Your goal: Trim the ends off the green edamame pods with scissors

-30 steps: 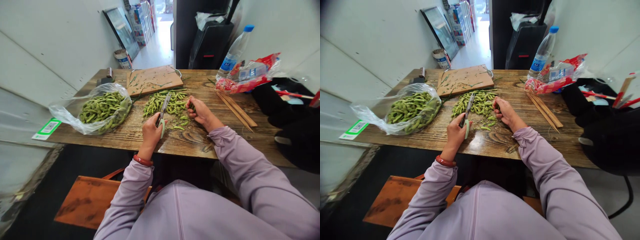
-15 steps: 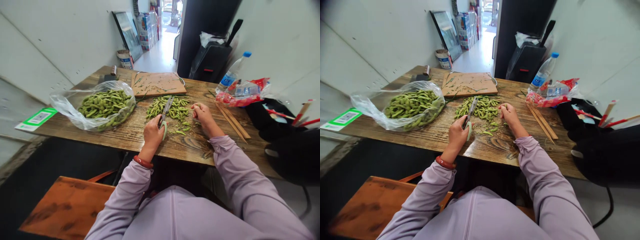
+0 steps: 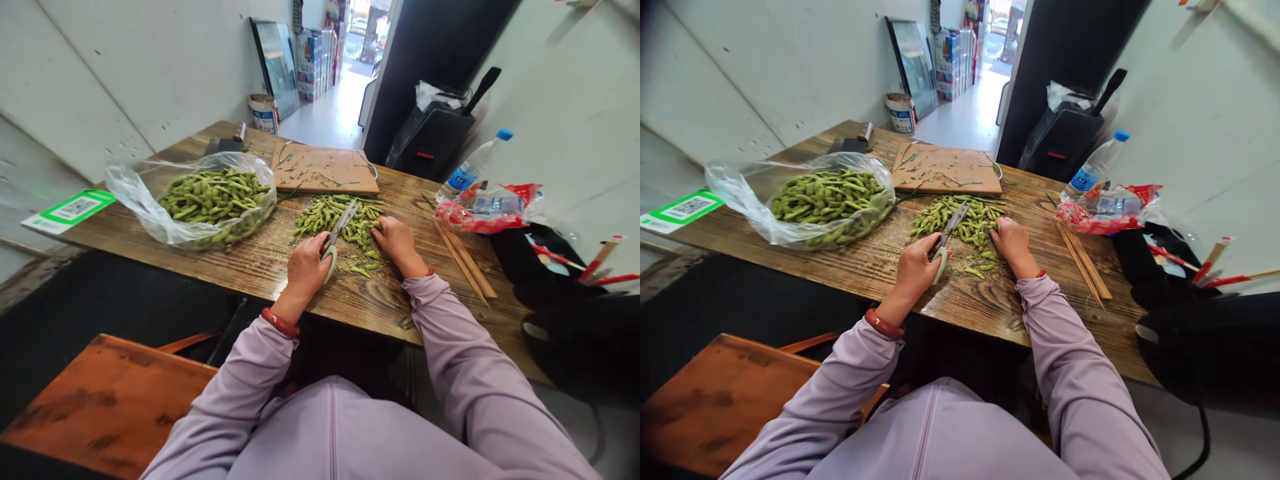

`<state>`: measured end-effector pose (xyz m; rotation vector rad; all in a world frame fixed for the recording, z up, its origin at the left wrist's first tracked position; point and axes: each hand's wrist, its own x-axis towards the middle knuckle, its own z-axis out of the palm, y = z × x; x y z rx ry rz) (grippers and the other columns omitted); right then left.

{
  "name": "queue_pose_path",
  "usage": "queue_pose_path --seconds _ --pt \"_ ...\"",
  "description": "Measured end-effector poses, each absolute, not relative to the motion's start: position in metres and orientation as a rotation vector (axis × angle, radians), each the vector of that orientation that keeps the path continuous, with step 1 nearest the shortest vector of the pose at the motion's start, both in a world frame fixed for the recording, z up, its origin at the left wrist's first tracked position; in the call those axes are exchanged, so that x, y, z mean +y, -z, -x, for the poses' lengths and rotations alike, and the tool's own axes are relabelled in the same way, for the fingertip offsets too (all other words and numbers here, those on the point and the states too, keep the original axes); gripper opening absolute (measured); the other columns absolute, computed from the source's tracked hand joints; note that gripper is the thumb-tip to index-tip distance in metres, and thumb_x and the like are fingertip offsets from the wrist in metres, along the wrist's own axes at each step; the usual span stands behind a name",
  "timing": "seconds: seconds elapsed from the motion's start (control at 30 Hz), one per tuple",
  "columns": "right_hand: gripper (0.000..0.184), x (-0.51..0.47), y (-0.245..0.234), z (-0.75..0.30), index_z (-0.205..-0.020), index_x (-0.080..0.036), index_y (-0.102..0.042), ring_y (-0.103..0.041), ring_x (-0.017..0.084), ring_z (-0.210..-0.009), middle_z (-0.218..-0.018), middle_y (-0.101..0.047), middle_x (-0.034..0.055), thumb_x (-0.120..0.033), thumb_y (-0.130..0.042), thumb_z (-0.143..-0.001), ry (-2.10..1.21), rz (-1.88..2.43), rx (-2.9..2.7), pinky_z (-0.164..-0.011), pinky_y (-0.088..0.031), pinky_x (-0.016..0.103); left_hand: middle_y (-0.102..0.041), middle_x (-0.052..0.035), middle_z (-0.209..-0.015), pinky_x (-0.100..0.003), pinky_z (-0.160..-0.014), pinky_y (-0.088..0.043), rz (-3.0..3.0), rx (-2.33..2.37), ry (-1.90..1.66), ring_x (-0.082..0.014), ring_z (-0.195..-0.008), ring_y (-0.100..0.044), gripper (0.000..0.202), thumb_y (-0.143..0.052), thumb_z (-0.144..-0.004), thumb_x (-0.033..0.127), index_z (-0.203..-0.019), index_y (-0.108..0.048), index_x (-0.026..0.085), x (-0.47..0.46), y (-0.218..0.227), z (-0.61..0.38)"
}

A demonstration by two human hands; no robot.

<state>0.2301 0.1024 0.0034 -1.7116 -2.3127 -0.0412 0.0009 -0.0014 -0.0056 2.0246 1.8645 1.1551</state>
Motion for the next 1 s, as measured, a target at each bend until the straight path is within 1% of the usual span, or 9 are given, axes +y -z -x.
queue_pose_path --seconds 0.1,0.23,0.33,0.4,0.47,0.6,0.7,0.87,1.0 --pt "0.023 0.102 0.004 -0.234 -0.101 -0.016 -0.07 -0.063 0.028 -0.096 -0.107 -0.071 0.0168 -0.032 -0.056 -0.094 -0.09 1.591 -2.197 -0.08 -0.045 0.035 -0.077 -0.0112 -0.101 -0.038 -0.097 -0.053 -2.034 1.866 -1.144 -0.0269 -0.099 -0.07 0.037 -0.064 -0.091 0.034 -0.124 -0.069 0.017 -0.001 0.005 -0.001" --pt "0.02 0.103 0.006 -0.23 -0.089 -0.018 -0.066 -0.06 0.023 -0.093 -0.094 -0.068 0.0094 -0.037 -0.06 -0.09 -0.452 1.318 -1.923 -0.086 -0.045 0.034 -0.077 -0.0122 -0.103 -0.038 -0.096 -0.054 -2.042 1.876 -1.119 -0.0275 -0.099 -0.071 0.039 -0.065 -0.09 0.035 -0.124 -0.07 0.015 -0.001 0.005 0.0" --pt "0.03 0.094 -0.002 -0.223 -0.091 -0.021 -0.062 -0.054 0.015 -0.076 -0.09 -0.065 0.003 -0.051 -0.062 -0.088 -0.888 1.133 -1.735 -0.069 -0.044 0.027 -0.077 -0.0108 -0.103 -0.037 -0.095 -0.055 -2.045 1.881 -1.114 -0.0266 -0.099 -0.071 0.038 -0.067 -0.09 0.036 -0.123 -0.071 0.017 -0.002 0.004 0.0" --pt "0.039 0.086 -0.008 -0.218 -0.093 -0.022 -0.058 -0.042 0.01 -0.06 -0.085 -0.062 -0.0001 -0.06 -0.065 -0.084 -1.206 1.072 -1.587 -0.053 -0.033 0.023 -0.077 -0.0097 -0.103 -0.036 -0.094 -0.055 -2.045 1.88 -1.11 -0.0259 -0.099 -0.071 0.037 -0.067 -0.09 0.035 -0.122 -0.071 0.019 -0.002 0.003 0.0" --pt "0.047 0.079 -0.014 -0.216 -0.094 -0.022 -0.058 -0.034 0.008 -0.055 -0.081 -0.059 -0.002 -0.064 -0.07 -0.078 -1.402 1.026 -1.458 -0.047 -0.022 0.022 -0.077 -0.0096 -0.104 -0.036 -0.094 -0.055 -2.044 1.88 -1.103 -0.0258 -0.099 -0.071 0.036 -0.067 -0.09 0.035 -0.122 -0.071 0.019 -0.003 0.003 0.0" --pt "0.053 0.076 -0.02 -0.214 -0.101 -0.021 -0.061 -0.031 0.006 -0.053 -0.077 -0.052 -0.0041 -0.062 -0.078 -0.071 -1.516 0.986 -1.339 -0.044 -0.015 0.022 -0.078 -0.01 -0.106 -0.036 -0.094 -0.055 -2.044 1.876 -1.092 -0.0258 -0.1 -0.072 0.037 -0.067 -0.091 0.036 -0.123 -0.07 0.018 -0.003 0.001 0.0" --pt "0.054 0.079 -0.019 -0.214 -0.099 -0.023 -0.059 -0.029 0.006 -0.05 -0.073 -0.051 -0.0059 -0.06 -0.081 -0.068 -1.531 0.989 -1.28 -0.043 -0.013 0.022 -0.078 -0.0104 -0.107 -0.037 -0.093 -0.055 -2.062 1.875 -1.078 -0.026 -0.099 -0.072 0.038 -0.067 -0.091 0.038 -0.123 -0.07 0.018 -0.003 0.0 0.0" --pt "0.054 0.079 -0.017 -0.214 -0.096 -0.02 -0.066 -0.034 0.005 -0.053 -0.079 -0.06 -0.0017 -0.064 -0.081 -0.069 -1.513 0.987 -1.345 -0.043 -0.015 0.022 -0.077 -0.0123 -0.118 -0.039 -0.097 -0.055 -2.088 1.84 -1.073 -0.0281 -0.107 -0.072 0.043 -0.072 -0.088 0.038 -0.125 -0.07 0.017 -0.003 0.001 0.0" --pt "0.056 0.075 -0.019 -0.212 -0.095 -0.018 -0.071 -0.034 0.004 -0.052 -0.075 -0.059 -0.0021 -0.062 -0.085 -0.064 -1.509 0.963 -1.372 -0.045 -0.017 0.022 -0.075 -0.0125 -0.123 -0.04 -0.1 -0.055 -2.094 1.758 -1.104 -0.0283 -0.112 -0.071 0.044 -0.074 -0.086 0.038 -0.125 -0.07 0.017 -0.003 0.003 -0.001"
